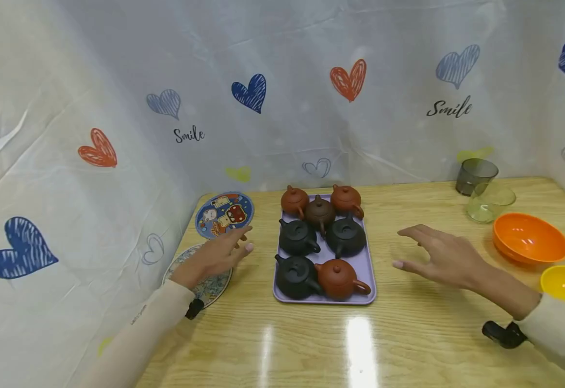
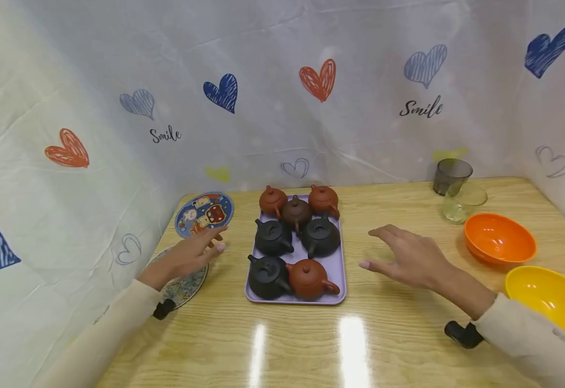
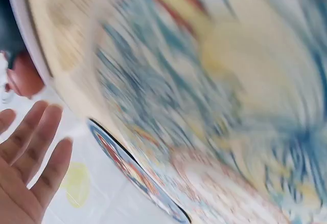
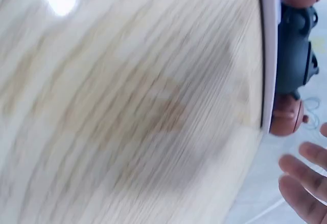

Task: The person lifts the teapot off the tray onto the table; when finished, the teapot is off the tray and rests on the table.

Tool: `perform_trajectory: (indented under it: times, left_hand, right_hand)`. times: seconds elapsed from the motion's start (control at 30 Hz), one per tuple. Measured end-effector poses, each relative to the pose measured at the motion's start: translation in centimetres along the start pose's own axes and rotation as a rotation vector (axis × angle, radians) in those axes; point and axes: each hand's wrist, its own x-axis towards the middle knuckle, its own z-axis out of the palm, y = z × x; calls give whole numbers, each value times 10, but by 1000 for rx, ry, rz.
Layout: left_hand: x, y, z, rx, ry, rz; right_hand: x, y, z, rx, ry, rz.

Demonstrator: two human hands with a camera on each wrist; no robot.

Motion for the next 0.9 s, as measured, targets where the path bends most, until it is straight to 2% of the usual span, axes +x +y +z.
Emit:
perform_trajectory:
  times: [0.13,0.3,0.37,0.57,0.73,0.9]
  left_hand:
    - [0,13,4,-207,-69,-8]
    - [-3,30,15,-420,-135,-41]
    - [-4,36,22,-516,-153,-76]
    - [-3,49,38,-867,-236,-239]
    - [-3,52,41,-955,-229,-317]
    - [-2,51,43,-977,-221,-341]
  right_hand:
    - [-1,-9,1,147,-29,21]
    - [0,-20,6,404,-100,38]
    - [0,-22,10,501,-124,22]
    - [2,-25,19,729,-229,-39]
    - [3,-30,28,829,-304,-49]
    - [3,-36,36,889,-380,-58]
